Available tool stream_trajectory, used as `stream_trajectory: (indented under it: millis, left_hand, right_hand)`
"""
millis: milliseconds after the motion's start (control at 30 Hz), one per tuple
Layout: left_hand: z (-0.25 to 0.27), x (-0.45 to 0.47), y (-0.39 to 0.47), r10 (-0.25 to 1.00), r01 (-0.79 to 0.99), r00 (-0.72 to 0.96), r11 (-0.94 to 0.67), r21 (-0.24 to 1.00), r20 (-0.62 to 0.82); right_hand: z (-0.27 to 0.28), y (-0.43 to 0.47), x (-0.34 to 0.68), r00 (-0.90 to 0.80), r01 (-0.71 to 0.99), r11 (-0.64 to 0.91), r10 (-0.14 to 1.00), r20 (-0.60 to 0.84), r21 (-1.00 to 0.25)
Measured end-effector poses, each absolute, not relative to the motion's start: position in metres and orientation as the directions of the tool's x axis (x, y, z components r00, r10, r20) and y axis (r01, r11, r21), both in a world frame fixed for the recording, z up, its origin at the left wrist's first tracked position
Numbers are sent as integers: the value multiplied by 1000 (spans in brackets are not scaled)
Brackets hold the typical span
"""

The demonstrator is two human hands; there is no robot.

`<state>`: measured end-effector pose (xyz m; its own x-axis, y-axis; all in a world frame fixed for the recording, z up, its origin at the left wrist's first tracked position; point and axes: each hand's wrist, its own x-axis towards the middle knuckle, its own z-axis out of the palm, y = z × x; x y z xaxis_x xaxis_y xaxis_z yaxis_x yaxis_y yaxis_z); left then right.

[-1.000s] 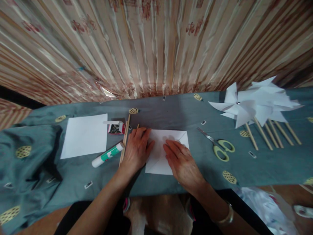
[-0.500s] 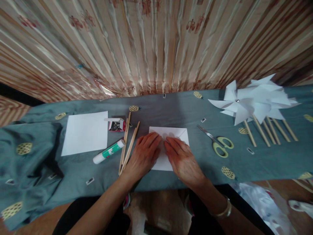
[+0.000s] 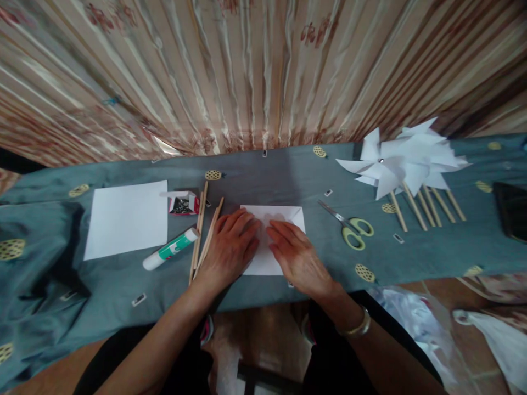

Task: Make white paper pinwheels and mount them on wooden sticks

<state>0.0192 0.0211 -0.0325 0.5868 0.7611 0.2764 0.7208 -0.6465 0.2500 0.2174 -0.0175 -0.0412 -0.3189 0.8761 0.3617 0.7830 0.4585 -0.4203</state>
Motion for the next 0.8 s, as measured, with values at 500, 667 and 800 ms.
stream_trajectory:
  millis: [500, 667, 800]
  left_hand:
    - [-41, 39, -4, 661, 578, 719, -740, 344, 215]
    - [-44, 38, -3, 663, 577, 715, -739, 349, 223]
    - [-44, 38, -4, 656, 567, 717, -746, 349, 237]
  right_hand:
    - [-39, 12, 255, -140, 865, 292, 922, 362, -409]
    - [-39, 18, 257, -127, 873, 286, 916, 381, -395]
    - [-38, 23, 260, -99, 859, 264, 926, 364, -438]
